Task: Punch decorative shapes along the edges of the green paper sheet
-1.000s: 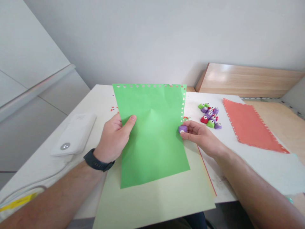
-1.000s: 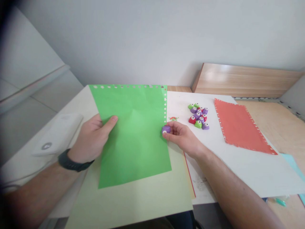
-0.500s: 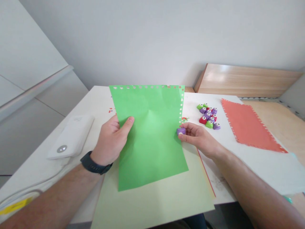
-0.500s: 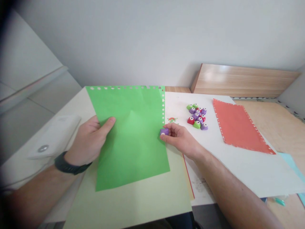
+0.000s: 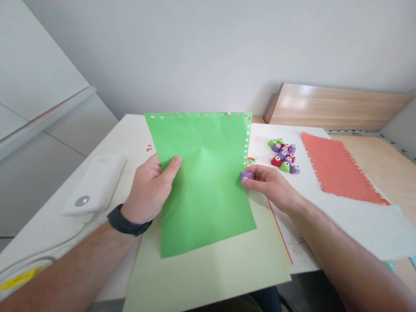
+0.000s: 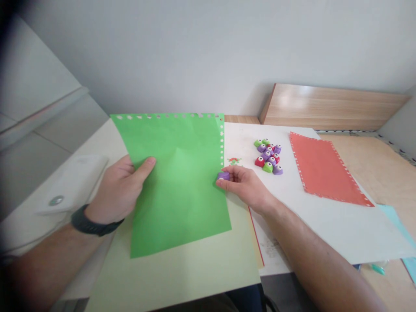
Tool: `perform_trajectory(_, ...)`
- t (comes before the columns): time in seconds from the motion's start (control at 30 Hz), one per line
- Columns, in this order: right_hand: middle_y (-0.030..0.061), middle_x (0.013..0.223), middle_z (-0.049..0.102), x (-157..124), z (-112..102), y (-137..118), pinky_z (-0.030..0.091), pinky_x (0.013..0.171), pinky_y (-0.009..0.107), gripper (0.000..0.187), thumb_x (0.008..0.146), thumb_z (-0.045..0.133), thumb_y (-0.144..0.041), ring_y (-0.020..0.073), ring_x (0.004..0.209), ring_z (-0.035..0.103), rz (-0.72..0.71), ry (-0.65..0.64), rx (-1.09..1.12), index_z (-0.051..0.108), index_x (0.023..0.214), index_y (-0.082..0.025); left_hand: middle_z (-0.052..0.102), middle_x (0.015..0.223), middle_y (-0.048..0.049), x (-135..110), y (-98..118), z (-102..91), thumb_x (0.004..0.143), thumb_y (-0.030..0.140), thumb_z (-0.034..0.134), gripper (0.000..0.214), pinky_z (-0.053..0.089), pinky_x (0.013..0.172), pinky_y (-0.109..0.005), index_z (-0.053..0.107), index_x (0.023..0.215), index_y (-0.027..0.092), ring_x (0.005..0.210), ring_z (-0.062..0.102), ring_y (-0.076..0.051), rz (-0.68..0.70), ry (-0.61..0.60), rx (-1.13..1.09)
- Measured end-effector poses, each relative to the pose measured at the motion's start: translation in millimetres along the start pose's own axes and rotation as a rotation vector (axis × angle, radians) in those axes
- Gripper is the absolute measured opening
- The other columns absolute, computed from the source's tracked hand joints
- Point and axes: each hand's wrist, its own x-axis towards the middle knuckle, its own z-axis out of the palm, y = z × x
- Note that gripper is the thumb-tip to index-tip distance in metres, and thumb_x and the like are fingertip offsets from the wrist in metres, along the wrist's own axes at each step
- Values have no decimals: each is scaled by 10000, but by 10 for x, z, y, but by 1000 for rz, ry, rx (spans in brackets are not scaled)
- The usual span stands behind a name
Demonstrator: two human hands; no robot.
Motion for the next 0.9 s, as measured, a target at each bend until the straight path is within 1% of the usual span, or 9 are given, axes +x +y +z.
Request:
perform_trajectory(0.1,12,896,730,-2,-1,-13,452,788,321,341,760,916,-393,154,803,618,-10,0,-13,758,971,-177,779,1299,-69,-3,9,12,931,552,732,501,524,1144,-533,732,1335,256,1209,720,-328,1,4,-15)
perform_trajectory(0.23,20,912,733,-5,-6,-7,463,813,337,347,757,919,-395,167,828,629,-24,7,-19,747,967,-179,765,1333,-94,3,-12,12,951,509,736,490,500,1160,-513,731,1339,211,1180,730,-302,17,7,-35)
perform_trajectory(0.43,15,904,725,-12,-16,-1,469,805,329,346,770,917,-402,160,821,627,-48,-14,-23,735,966,-183,761,1337,-102,7,-21,9,945,522,737,490,564,1060,-496,732,1320,207,1138,740,-309,-5,9,-48)
perform_trajectory(0.57,21,895,719,-21,-2,-35,477,784,331,346,778,906,-432,169,811,623,-65,-10,-39,735,954,-187,753,1354,-102,-7,6,17,957,532,718,488,565,1044,-492,730,1314,199,1120,735,-304,-10,11,-17)
perform_trajectory(0.73,23,882,706,-24,11,-46,471,760,321,356,779,902,-452,169,800,605,-75,-13,-37,731,944,-187,771,1315,-94,-13,10,23,954,546,719,500,588,989,-476,735,1318,204,1063,747,-297,-6,21,-5)
perform_trajectory(0.8,18,878,696,-21,8,-36,457,752,314,348,787,899,-441,162,792,592,-74,-20,-29,731,954,-186,769,1319,-94,-11,2,21,952,546,721,503,583,998,-486,736,1323,207,1079,745,-306,-13,21,-6)
perform_trajectory(0.9,14,877,682,-15,1,-20,438,755,313,322,807,890,-420,159,796,579,-74,-26,-31,731,956,-184,757,1349,-87,-7,-6,17,957,541,716,505,549,1069,-502,730,1340,211,1159,725,-316,-13,10,-9)
